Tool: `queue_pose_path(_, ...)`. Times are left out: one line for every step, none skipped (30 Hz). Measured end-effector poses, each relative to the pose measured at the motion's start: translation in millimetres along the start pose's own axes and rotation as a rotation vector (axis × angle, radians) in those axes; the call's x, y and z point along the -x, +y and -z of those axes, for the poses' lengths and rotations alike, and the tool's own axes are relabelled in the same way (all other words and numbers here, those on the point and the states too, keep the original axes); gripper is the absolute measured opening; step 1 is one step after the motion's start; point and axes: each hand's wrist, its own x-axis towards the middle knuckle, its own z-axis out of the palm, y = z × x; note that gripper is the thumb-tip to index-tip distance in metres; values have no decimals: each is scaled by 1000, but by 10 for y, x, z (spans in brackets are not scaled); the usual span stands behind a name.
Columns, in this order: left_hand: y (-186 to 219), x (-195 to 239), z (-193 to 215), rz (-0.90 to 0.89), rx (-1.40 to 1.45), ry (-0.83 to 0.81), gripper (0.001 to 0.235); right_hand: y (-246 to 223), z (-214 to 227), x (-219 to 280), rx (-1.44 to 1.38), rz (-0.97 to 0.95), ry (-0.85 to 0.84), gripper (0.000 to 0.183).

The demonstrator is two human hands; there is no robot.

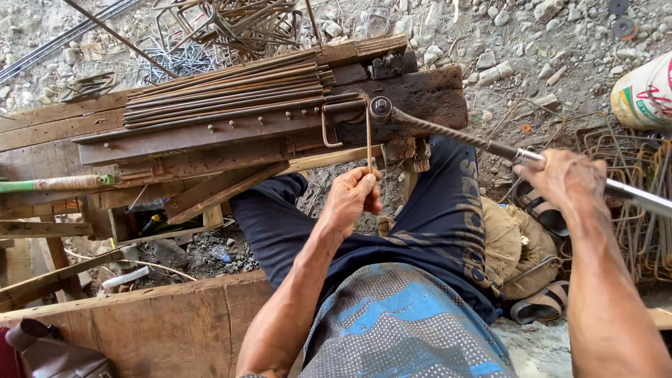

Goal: The person sits on the ground and uses a manual crank machine to bend thin metal rods into U-shapes. They insert each rod into the bending mechanism, turn the crank to form the shape, and then remove the finished piece.

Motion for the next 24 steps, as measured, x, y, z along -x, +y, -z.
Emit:
queue_pose_path(38,21,35,7,0,-1,14,-58,8,138,0,-2,-7,63)
queue_pose_path(77,44,68,7,-34,-5,15,-115,19,277,-48,-29,-29,61)
queue_pose_path(128,51,99,2,-69,-10,15,-173,48,397,-96,-56,-46,59)
queue_pose_path(139,25,98,4,-69,-12,15,-160,9,352,-96,-58,-47,59)
queue_pose_path(147,17,102,29,-87,-25,15,-152,-38,319,-125,-59,-10,56)
queue_pose_path(155,16,107,54,-105,-37,15,-146,-86,293,-154,-61,27,54)
queue_pose_path(157,1,100,49,-105,-35,15,-120,-109,176,-154,-57,32,54)
queue_pose_path(159,-9,96,67,-128,-51,14,-98,-132,63,-131,-60,68,52)
queue_pose_path(141,11,89,90,-148,-63,14,-71,-167,-31,-103,-60,98,50)
queue_pose_path(135,24,62,89,-144,-56,14,-47,-173,-73,-99,-53,98,50)
queue_pose_path(146,20,47,89,-200,-68,16,-44,-165,-139,-125,-56,129,50)
queue_pose_path(158,16,31,88,-256,-79,17,-40,-154,-205,-152,-60,160,50)
queue_pose_path(127,4,33,83,-253,-75,17,-37,-135,-226,-149,-55,164,50)
queue_pose_path(96,-14,31,76,-227,-72,16,-30,-116,-252,-139,-37,165,47)
queue_pose_path(60,-40,29,71,-202,-72,15,-18,-108,-272,-129,-23,164,43)
queue_pose_path(6,-62,44,68,-201,-71,15,-31,-75,-285,-127,-22,167,43)
queue_pose_path(-51,-75,55,55,-163,-71,16,-36,-57,-283,-148,-27,164,42)
queue_pose_path(-110,-91,64,42,-124,-70,17,-40,-40,-285,-169,-32,160,41)
queue_pose_path(-127,-91,63,45,-124,-67,17,-24,-61,-306,-168,-30,156,41)
queue_pose_path(-144,-93,63,31,-108,-70,18,-9,-82,-328,-162,-16,185,40)
queue_pose_path(-155,-95,70,16,-94,-73,18,-3,-105,-352,-158,-2,214,40)
queue_pose_path(-145,-84,61,18,-95,-70,18,-9,-117,-386,-160,0,211,40)
queue_pose_path(-134,-80,43,3,-104,-63,18,-3,-126,-421,-143,-18,209,40)
queue_pose_path(-124,-75,24,-12,-113,-57,18,3,-136,-455,-127,-36,207,41)
